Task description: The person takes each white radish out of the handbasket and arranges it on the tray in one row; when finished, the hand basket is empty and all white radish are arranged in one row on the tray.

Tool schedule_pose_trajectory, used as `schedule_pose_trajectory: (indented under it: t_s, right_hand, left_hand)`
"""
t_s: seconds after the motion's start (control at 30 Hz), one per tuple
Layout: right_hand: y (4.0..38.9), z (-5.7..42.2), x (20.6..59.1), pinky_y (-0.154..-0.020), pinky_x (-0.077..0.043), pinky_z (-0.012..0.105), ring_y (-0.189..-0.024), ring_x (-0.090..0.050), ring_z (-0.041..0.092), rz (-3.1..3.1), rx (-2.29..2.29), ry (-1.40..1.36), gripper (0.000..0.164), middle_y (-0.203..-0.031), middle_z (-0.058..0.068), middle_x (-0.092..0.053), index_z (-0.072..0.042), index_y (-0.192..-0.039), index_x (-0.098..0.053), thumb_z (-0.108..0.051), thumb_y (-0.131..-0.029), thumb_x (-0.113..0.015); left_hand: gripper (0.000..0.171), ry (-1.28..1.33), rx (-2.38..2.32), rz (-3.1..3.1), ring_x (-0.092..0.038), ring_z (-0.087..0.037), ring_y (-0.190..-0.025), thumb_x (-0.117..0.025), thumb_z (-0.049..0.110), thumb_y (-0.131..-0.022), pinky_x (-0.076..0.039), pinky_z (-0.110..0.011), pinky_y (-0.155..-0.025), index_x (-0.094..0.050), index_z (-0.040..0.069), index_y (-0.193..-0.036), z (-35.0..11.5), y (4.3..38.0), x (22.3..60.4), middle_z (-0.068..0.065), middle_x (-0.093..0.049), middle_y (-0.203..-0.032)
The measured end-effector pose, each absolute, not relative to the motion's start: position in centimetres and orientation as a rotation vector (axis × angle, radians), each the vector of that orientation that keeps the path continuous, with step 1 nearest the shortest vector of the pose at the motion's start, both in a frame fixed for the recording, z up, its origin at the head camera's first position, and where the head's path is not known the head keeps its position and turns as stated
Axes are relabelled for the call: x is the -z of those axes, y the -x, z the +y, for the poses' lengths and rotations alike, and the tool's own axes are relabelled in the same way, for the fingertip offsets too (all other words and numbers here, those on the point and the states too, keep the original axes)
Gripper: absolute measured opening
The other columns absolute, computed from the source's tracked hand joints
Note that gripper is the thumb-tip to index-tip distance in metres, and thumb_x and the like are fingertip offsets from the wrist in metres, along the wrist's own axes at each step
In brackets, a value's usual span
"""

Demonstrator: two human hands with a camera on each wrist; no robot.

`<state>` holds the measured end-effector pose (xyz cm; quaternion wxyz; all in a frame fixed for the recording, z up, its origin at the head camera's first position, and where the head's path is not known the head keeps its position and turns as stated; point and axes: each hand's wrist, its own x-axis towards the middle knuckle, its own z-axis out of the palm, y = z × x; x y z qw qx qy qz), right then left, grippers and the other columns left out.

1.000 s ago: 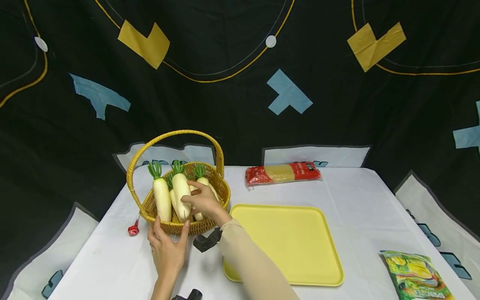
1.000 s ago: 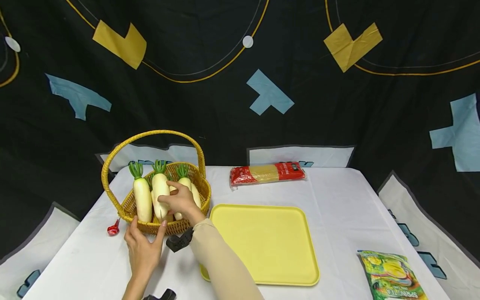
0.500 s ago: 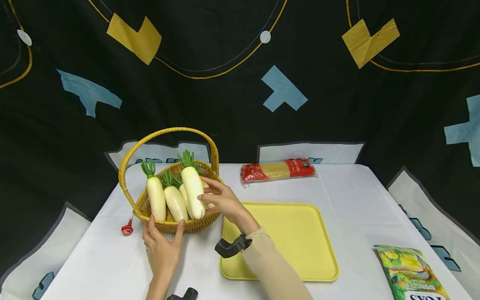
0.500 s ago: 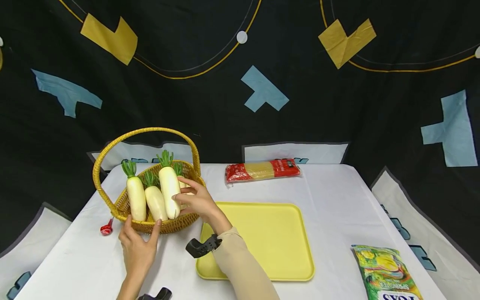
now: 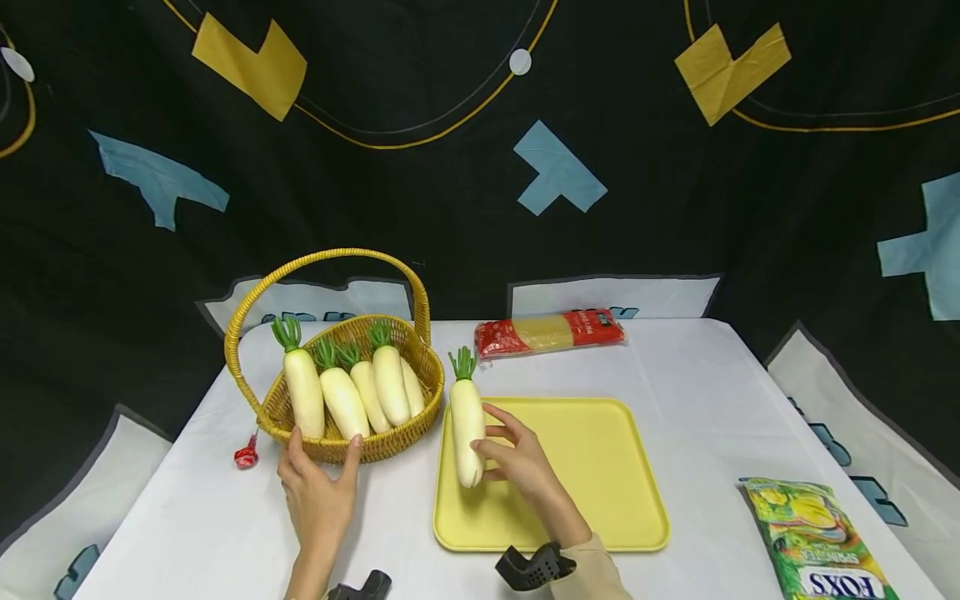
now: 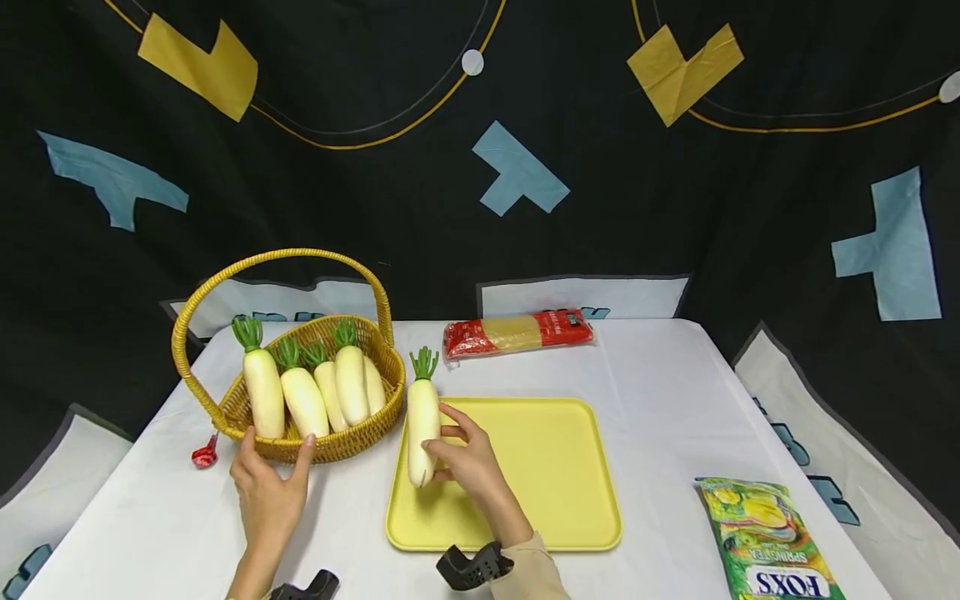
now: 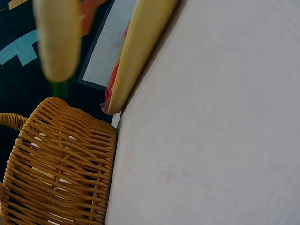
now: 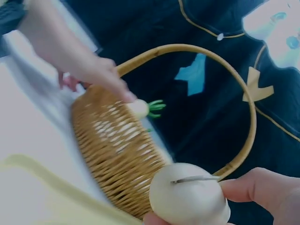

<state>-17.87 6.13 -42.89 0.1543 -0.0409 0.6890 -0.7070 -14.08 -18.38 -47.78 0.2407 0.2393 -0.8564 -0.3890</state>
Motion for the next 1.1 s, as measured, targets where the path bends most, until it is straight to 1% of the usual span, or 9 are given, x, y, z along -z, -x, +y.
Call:
schedule_pose_trajectory:
  t_s: [0.23,0.37,0.57,0.67,0.77,0.87,0.97,1.1]
  right_hand:
    - [16.0,6.0,45.2,-0.060,-0.056,0.034,-0.074,-0.062,0.015,1.993,1.976,0.048,0.064,-0.117,0.022,-0.047,-0.012,-0.138,-0.036,-0.012,-0.080,-0.063]
    - [15.4,5.5,46.0,-0.058,-0.056,0.034,-0.074,-0.063,0.018,1.996,1.960,0.029,0.064,-0.115,0.023,-0.049,-0.009,-0.139,-0.035,-0.011,-0.080,-0.062]
    - [14.7,4.4,46.5,-0.055,-0.055,0.033,-0.069,-0.062,0.016,2.074,1.937,0.016,0.066,-0.112,0.022,-0.051,-0.008,-0.138,-0.035,-0.012,-0.079,-0.063]
    - [14.6,4.1,46.6,-0.053,-0.054,0.031,-0.067,-0.060,0.013,2.172,1.892,0.015,0.065,-0.110,0.019,-0.055,-0.009,-0.136,-0.038,-0.014,-0.077,-0.065]
    - [14.7,4.1,46.7,-0.053,-0.053,0.029,-0.069,-0.058,0.011,2.244,1.845,0.023,0.064,-0.110,0.016,-0.057,-0.008,-0.134,-0.041,-0.016,-0.076,-0.067]
    - [14.7,4.3,46.7,-0.054,-0.053,0.028,-0.071,-0.056,0.011,2.257,1.829,0.035,0.064,-0.116,0.019,-0.053,-0.006,-0.134,-0.041,-0.017,-0.077,-0.067]
    - [14.8,4.5,46.6,-0.055,-0.053,0.027,-0.073,-0.054,0.013,2.259,1.846,0.039,0.064,-0.120,0.022,-0.049,-0.003,-0.134,-0.040,-0.014,-0.077,-0.067]
    - [14.9,4.6,46.5,-0.055,-0.052,0.025,-0.079,-0.053,0.015,2.295,1.860,0.050,0.062,-0.120,0.022,-0.051,-0.002,-0.132,-0.043,-0.014,-0.077,-0.068]
  left_hand:
    - [0.091,-0.650,1.063,-2.325,-0.028,-0.054,-0.119,-0.060,0.051,-0.080,-0.030,-0.062,-0.088,-0.008,0.013,-0.145,-18.2,14.3,47.9,-0.032,-0.015,-0.139]
    - [0.091,-0.643,1.071,-2.314,-0.030,-0.055,-0.117,-0.061,0.050,-0.080,-0.030,-0.062,-0.087,-0.009,0.013,-0.145,-18.1,14.3,47.9,-0.033,-0.016,-0.138]
    - [0.091,-0.663,1.073,-2.311,-0.031,-0.055,-0.115,-0.061,0.050,-0.080,-0.031,-0.063,-0.086,-0.008,0.014,-0.145,-18.1,14.3,48.1,-0.032,-0.016,-0.138]
    - [0.091,-0.659,1.089,-2.304,-0.032,-0.056,-0.113,-0.061,0.050,-0.080,-0.033,-0.063,-0.084,-0.008,0.014,-0.145,-18.0,14.3,48.1,-0.032,-0.014,-0.138]
    - [0.091,-0.667,1.109,-2.303,-0.035,-0.056,-0.110,-0.060,0.051,-0.081,-0.036,-0.062,-0.078,-0.007,0.015,-0.145,-17.9,14.3,48.1,-0.031,-0.009,-0.139]
    - [0.090,-0.675,1.114,-2.305,-0.036,-0.057,-0.109,-0.059,0.051,-0.081,-0.037,-0.062,-0.075,-0.006,0.015,-0.145,-17.9,14.2,48.0,-0.031,-0.006,-0.140]
    - [0.090,-0.673,1.115,-2.305,-0.035,-0.057,-0.110,-0.059,0.051,-0.081,-0.037,-0.062,-0.074,-0.007,0.015,-0.145,-17.9,14.1,47.9,-0.030,-0.006,-0.140]
    - [0.090,-0.675,1.111,-2.309,-0.034,-0.057,-0.111,-0.059,0.051,-0.081,-0.037,-0.062,-0.074,-0.007,0.015,-0.145,-17.9,14.2,47.8,-0.030,-0.006,-0.140]
